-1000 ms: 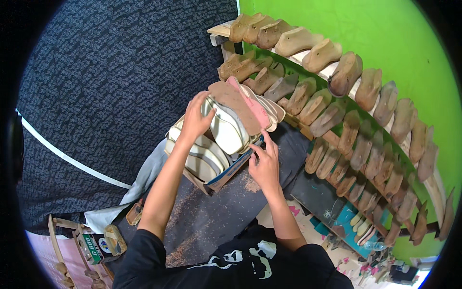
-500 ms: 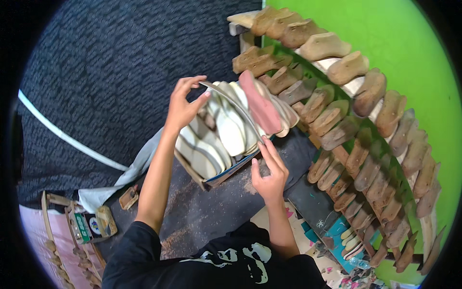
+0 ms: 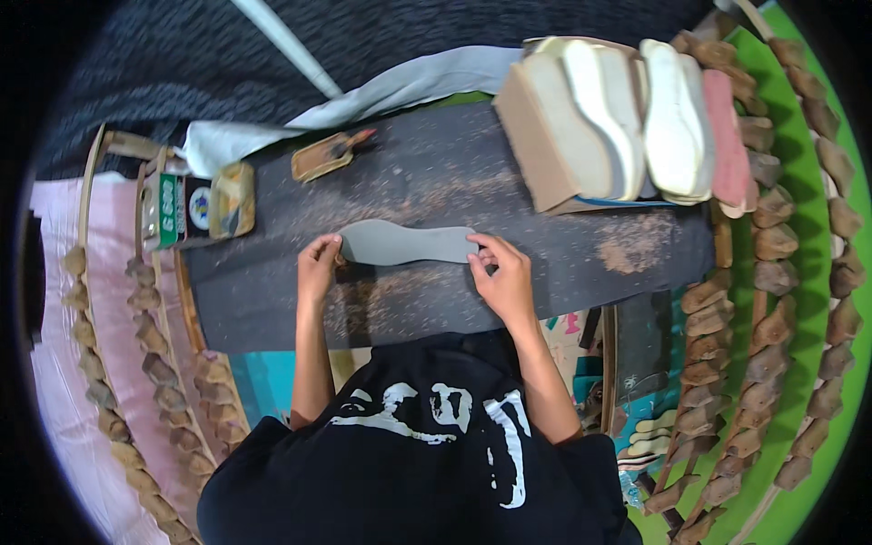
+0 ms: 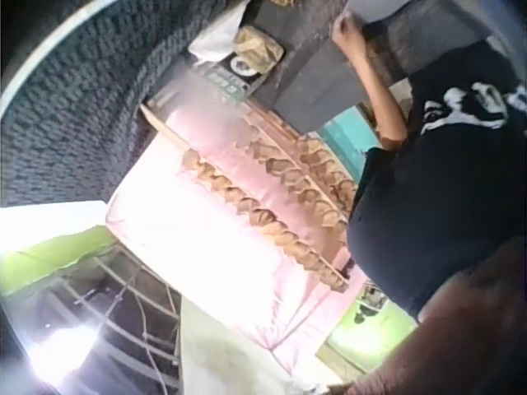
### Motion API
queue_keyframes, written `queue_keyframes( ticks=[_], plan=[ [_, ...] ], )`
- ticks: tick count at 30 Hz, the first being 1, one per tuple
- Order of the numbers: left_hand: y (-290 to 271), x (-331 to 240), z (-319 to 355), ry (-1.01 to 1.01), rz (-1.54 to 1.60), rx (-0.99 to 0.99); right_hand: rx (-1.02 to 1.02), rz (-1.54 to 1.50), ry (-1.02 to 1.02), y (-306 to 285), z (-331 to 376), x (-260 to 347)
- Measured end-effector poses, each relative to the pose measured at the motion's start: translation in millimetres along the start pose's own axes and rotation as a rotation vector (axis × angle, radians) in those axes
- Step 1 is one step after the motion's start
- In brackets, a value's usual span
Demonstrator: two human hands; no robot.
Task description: Applying glue to shoe insoles using a brush.
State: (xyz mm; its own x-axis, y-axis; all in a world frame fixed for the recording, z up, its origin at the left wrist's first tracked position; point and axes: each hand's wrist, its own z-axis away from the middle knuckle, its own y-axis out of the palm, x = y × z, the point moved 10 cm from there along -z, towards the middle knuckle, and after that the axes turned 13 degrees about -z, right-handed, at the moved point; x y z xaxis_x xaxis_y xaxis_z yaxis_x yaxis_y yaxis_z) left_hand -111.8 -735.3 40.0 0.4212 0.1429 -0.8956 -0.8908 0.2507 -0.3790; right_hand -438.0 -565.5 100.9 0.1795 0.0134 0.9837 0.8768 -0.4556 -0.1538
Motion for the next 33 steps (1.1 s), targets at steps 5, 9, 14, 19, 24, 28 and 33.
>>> queue_keyframes(
  ticks=[5, 9, 14, 19, 24, 28, 33],
  plan=[
    [-90, 77, 16, -0.094, -0.117, -0.085, 0.175, -0.013, 0.103, 120, 32, -19],
    [-133, 113, -1, -0.095, -0.146, -0.063, 0.234, 0.111, 0.146, 176, 41, -19],
    [-131, 109, -15, -0.128, -0.107, 0.128, 0.091, 0.085, 0.180, 182, 44, -7],
    [-125, 78, -7, -0.076, -0.047, 0.188, -0.051, -0.039, 0.162, 166, 39, 4],
    [-102, 80, 6, 0.024, 0.119, 0.165, -0.158, -0.395, 0.134, 148, 35, -19],
    [-91, 73, 19, 0.066, -0.075, 0.128, -0.194, -0.417, 0.056, 142, 30, -26],
    [-90, 71, 30, 0.102, -0.139, -0.046, -0.101, 0.115, 0.050, 135, 20, -9]
  ],
)
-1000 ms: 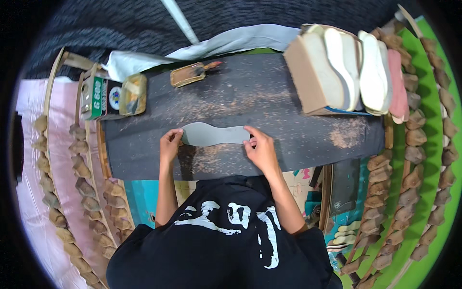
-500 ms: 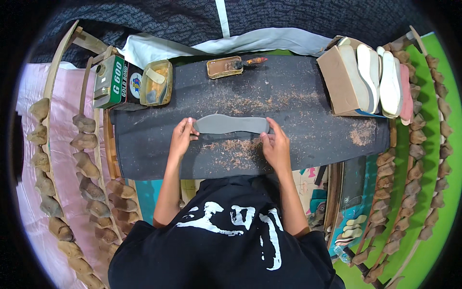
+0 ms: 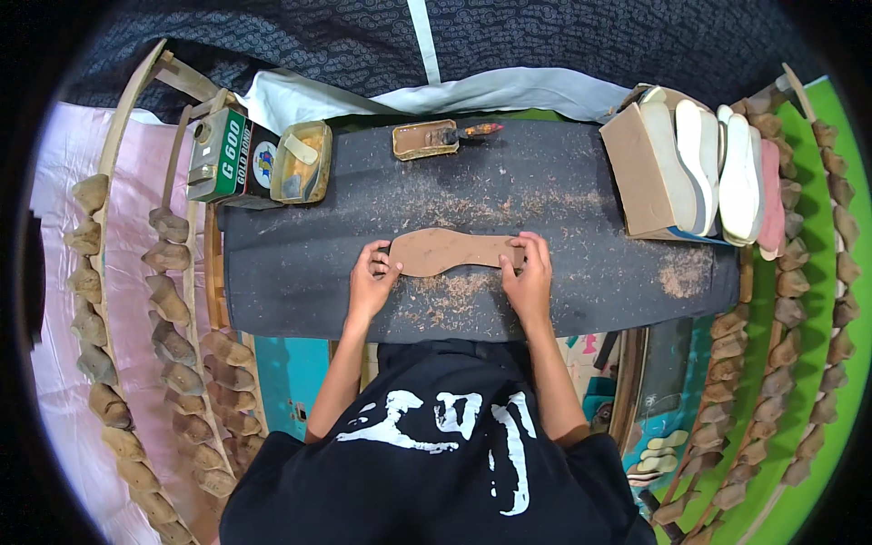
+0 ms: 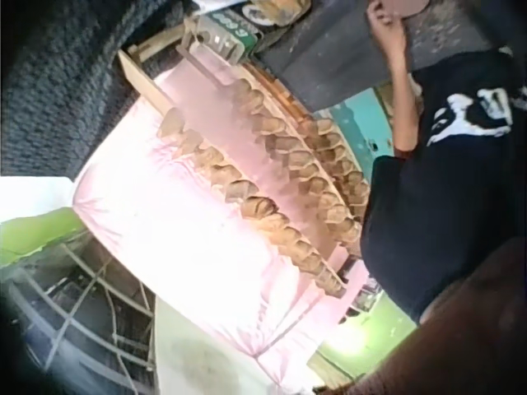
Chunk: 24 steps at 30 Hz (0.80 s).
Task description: Applying glue to shoe insoles using a brush.
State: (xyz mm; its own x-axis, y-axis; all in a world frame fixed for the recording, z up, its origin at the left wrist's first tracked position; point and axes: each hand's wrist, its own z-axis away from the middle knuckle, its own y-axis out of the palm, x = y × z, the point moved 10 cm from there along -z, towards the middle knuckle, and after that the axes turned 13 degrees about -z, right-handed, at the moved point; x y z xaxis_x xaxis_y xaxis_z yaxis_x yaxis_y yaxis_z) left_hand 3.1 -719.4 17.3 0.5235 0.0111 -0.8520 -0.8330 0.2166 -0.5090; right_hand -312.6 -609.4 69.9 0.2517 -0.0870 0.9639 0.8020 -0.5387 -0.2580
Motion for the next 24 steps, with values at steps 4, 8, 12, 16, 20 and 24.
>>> queue_keyframes(
  ticks=[4, 8, 12, 16, 20, 24],
  plan=[
    [10, -3, 1, -0.035, -0.181, 0.024, 0.111, 0.106, -0.236, 5, -9, -3],
    [15, -14, 9, -0.045, -0.384, -0.065, 0.320, 0.418, -0.380, 23, -6, -9],
    [14, -38, 23, -0.079, -0.489, -0.150, 0.428, 0.344, -0.445, 21, -4, -14],
    [25, -56, 42, 0.050, -0.617, -0.179, 0.478, 0.324, -0.496, 21, -1, -11],
    [34, -63, 49, 0.021, -0.721, -0.192, 0.564, 0.267, -0.451, 26, -14, -1],
    [20, -60, 42, 0.015, -0.831, -0.275, 0.507, 0.174, -0.312, 41, -55, -4]
  ],
)
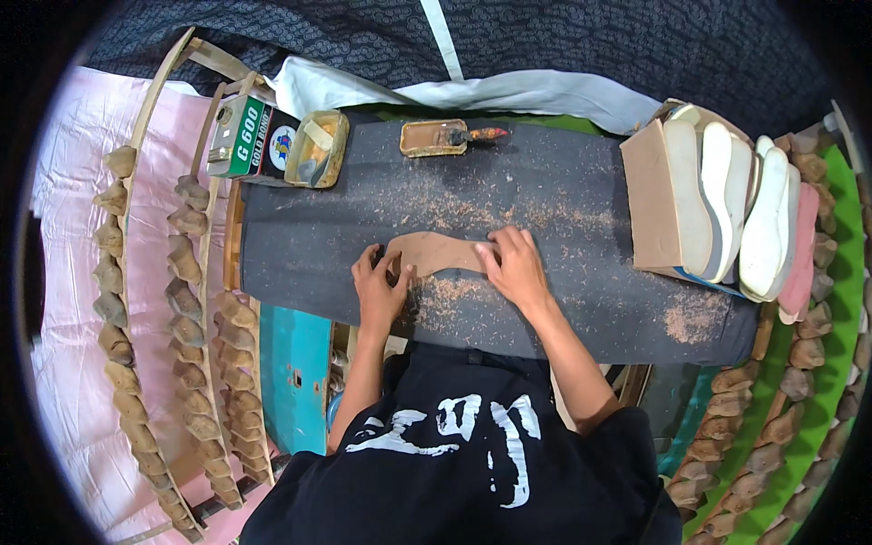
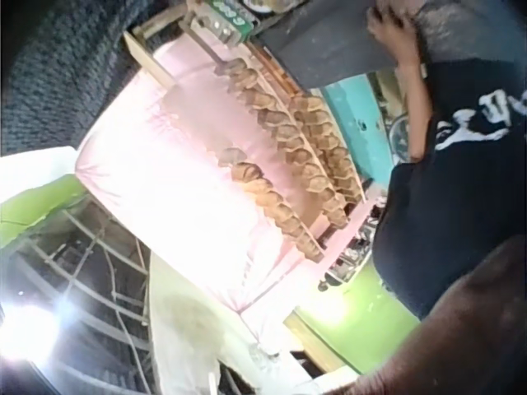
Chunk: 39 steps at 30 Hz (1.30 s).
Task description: Applying glue to shoe insoles using a brush.
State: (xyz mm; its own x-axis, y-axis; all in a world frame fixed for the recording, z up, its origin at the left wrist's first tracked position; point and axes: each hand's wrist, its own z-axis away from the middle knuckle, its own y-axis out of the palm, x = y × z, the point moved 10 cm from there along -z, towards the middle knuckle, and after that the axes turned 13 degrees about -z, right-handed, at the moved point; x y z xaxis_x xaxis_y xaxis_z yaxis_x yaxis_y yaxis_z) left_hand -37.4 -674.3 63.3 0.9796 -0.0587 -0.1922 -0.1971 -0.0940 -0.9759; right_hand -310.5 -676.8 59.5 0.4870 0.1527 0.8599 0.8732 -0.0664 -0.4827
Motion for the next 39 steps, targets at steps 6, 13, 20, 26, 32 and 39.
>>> queue_keyframes(
  ticks=[6, 13, 20, 26, 32, 39],
  plan=[
    [1, -1, -82, 0.092, 0.391, 0.016, -0.393, -0.739, 0.367, -10, -93, -67],
    [7, -27, -175, 0.390, 0.504, 0.054, -0.573, -0.510, 0.234, 8, -155, -73],
    [51, -12, -200, 0.511, 0.472, 0.101, -0.560, -0.135, 0.047, -2, -171, 68],
    [56, -18, -196, 0.523, 0.559, 0.000, -0.451, -0.055, 0.019, 4, -168, 67],
    [53, -20, -195, 0.543, 0.540, 0.000, -0.514, -0.019, 0.003, 0, -153, 70],
    [50, -7, -191, 0.493, 0.509, 0.073, -0.625, -0.246, 0.072, -1, -122, 61]
  ],
)
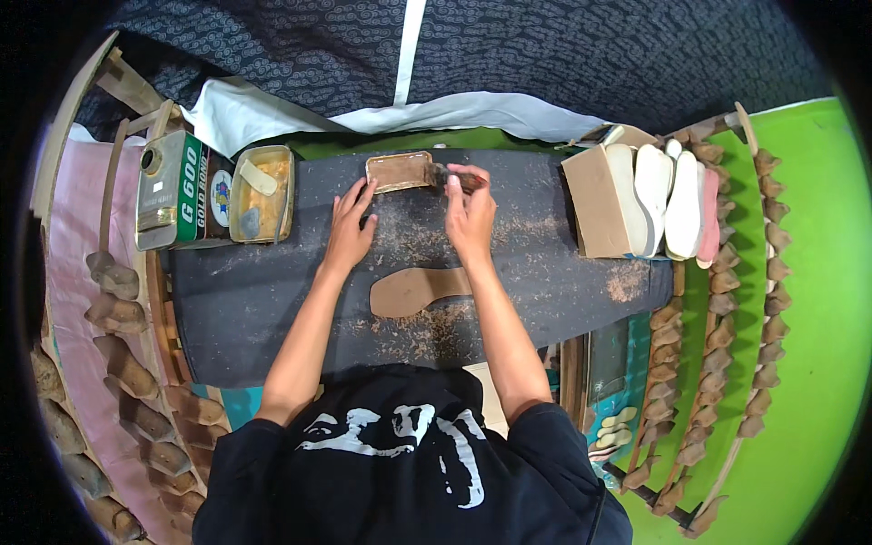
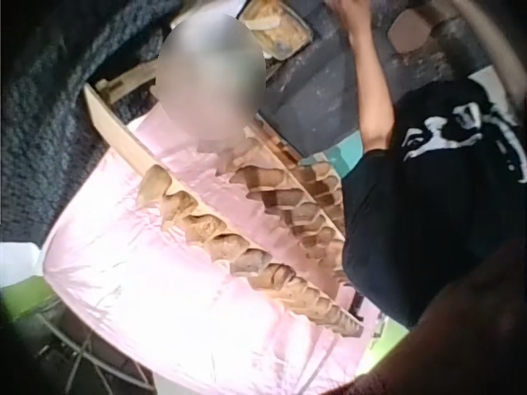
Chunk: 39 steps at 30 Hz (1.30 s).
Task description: Applying glue to shoe insoles using a brush.
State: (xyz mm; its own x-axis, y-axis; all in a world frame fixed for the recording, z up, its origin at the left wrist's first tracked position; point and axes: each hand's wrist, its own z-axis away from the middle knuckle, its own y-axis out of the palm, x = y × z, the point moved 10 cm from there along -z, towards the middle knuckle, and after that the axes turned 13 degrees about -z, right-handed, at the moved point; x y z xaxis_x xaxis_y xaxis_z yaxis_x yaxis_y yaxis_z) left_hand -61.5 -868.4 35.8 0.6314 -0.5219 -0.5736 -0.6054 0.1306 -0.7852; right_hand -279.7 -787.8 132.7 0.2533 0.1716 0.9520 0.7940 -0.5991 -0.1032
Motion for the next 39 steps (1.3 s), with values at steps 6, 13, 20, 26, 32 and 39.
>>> queue_keyframes(
  ticks=[6, 13, 20, 26, 32, 39],
  plan=[
    [-14, -15, 53, -0.172, 0.298, 0.211, -0.158, -0.235, 0.109, -86, 63, -26],
    [-14, -51, 152, -0.128, -0.122, 0.243, -0.134, -0.139, 0.242, -163, 119, -50],
    [-8, -56, 159, -0.237, -0.128, 0.117, -0.106, -0.154, 0.317, -139, 139, -82],
    [-1, -58, 171, -0.263, -0.135, 0.020, 0.286, 0.155, -0.261, -43, 154, -10],
    [-3, -59, 173, -0.215, -0.161, -0.013, 0.418, 0.029, 0.065, -50, 148, -61],
    [-10, -61, 181, -0.084, -0.131, 0.053, 0.033, 0.380, -0.082, -132, 118, -39]
  ],
)
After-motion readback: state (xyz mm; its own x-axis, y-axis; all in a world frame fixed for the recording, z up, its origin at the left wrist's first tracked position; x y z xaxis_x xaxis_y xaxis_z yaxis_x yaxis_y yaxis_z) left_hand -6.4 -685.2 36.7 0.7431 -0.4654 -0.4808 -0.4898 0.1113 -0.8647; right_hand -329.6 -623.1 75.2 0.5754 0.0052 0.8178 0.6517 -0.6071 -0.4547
